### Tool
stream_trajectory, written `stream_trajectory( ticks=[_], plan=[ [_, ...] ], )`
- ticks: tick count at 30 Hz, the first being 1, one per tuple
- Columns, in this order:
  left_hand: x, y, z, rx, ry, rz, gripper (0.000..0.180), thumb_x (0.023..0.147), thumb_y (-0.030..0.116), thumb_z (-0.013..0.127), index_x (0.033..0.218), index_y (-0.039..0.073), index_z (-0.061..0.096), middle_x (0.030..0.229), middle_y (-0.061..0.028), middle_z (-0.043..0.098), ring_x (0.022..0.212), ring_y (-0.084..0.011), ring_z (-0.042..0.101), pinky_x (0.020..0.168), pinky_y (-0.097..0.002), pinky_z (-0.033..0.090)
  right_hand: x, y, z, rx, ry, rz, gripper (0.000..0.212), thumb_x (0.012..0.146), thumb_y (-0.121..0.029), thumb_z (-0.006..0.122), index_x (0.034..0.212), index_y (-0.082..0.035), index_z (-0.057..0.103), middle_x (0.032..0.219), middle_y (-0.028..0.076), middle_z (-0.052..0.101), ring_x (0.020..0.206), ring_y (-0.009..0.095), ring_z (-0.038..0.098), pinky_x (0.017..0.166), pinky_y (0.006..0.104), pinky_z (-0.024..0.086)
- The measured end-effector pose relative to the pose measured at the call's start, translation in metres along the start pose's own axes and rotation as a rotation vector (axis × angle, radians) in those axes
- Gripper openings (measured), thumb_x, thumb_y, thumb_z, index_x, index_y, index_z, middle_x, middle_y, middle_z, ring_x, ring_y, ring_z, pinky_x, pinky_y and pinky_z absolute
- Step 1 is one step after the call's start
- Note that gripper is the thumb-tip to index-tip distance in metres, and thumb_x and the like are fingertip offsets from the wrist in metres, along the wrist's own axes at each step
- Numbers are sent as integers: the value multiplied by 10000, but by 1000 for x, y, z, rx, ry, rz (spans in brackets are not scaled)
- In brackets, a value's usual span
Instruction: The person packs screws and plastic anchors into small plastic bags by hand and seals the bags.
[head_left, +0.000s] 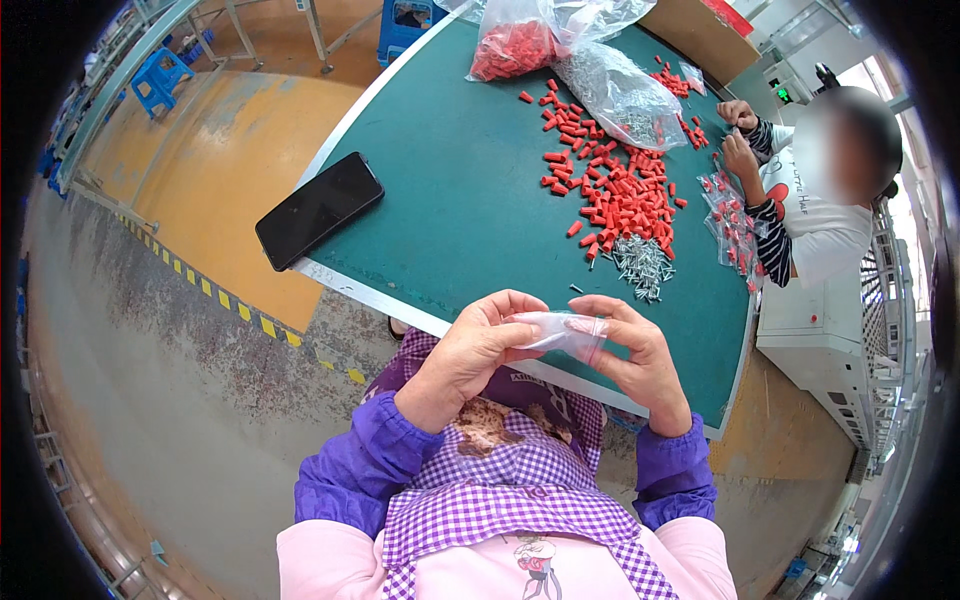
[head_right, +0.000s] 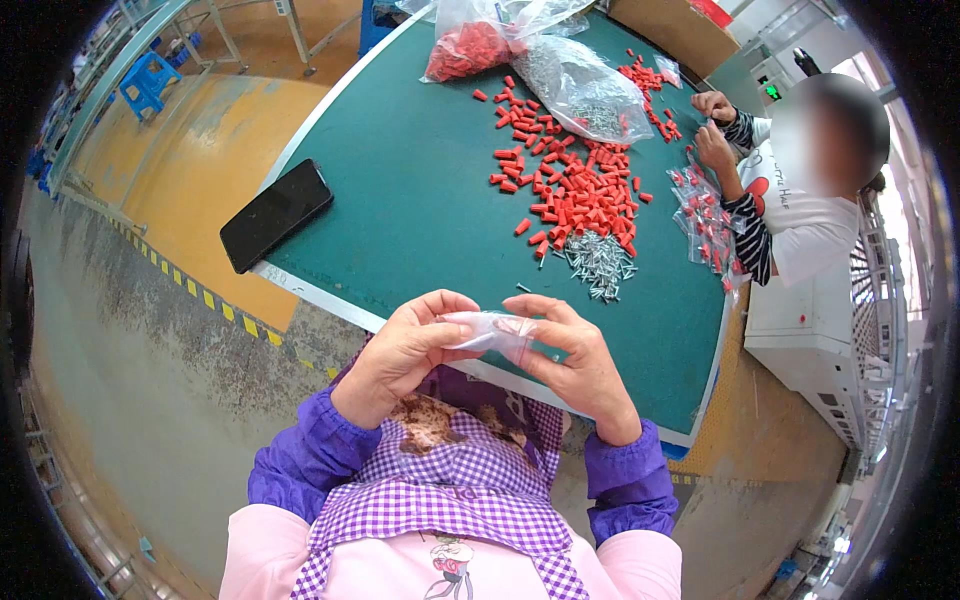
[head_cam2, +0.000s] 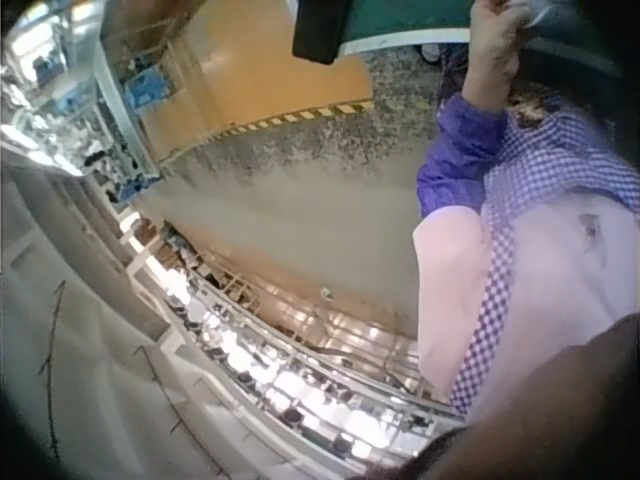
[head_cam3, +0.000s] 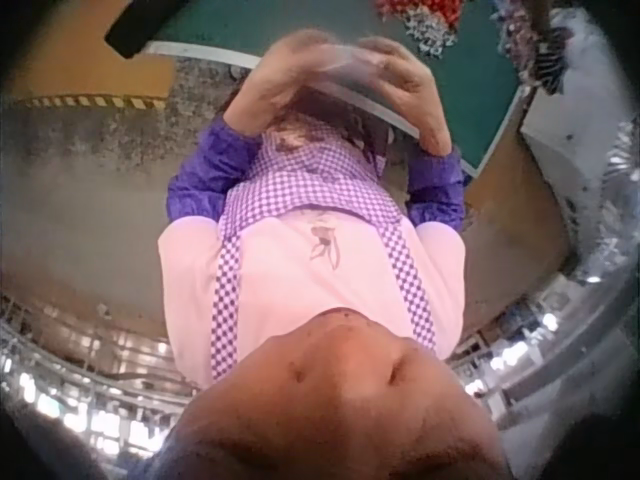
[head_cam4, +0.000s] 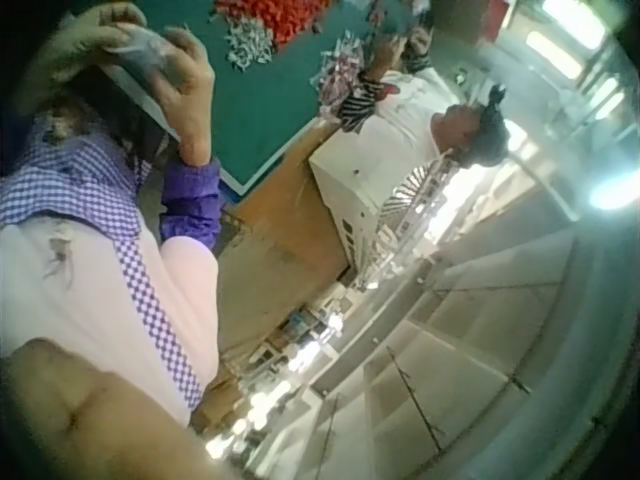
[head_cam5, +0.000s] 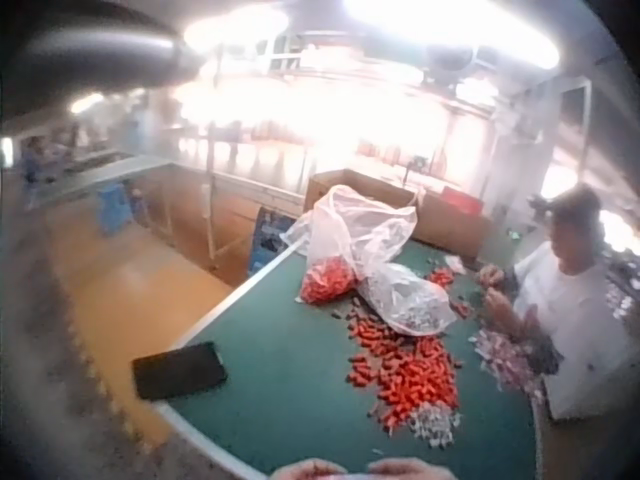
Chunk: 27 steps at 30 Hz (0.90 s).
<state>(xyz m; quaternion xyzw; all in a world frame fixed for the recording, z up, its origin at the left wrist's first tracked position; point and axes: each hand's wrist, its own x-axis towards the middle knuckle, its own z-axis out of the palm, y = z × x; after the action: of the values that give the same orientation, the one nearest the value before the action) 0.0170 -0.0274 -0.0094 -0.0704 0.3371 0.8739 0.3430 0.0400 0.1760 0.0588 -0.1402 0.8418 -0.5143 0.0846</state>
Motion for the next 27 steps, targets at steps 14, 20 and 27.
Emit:
stream_trajectory(
  ticks=[14, 20, 27],
  plan=[
    [2, -5, 14, -28, -10, -50, 278, 900, 261, 586, 1055, 33, 562, 1024, -80, 604, 908, -161, 621, 779, -308, 528, 5, 18, 17, 171, -42, 153, 335, 752, -95, 721, 1073, -49, 633, 1156, 91, 581, 1037, 195, 570, 879, 307, 454],
    [-5, 13, 12, -118, -56, -107, 377, 934, 366, 494, 1119, 44, 558, 1058, -78, 608, 952, -145, 598, 839, -308, 480, 5, 19, 8, 256, 34, 33, 208, 771, -48, 694, 978, -20, 685, 1249, 108, 523, 1138, 204, 492, 924, 326, 437],
    [-1, 3, 3, -82, 21, -42, 221, 910, 190, 544, 1080, 53, 580, 1063, -72, 603, 955, -161, 593, 813, -301, 493, 7, 26, 2, 112, 37, -20, 220, 777, -36, 679, 997, -40, 676, 1240, 113, 532, 1114, 216, 522, 902, 339, 448]
  ],
)
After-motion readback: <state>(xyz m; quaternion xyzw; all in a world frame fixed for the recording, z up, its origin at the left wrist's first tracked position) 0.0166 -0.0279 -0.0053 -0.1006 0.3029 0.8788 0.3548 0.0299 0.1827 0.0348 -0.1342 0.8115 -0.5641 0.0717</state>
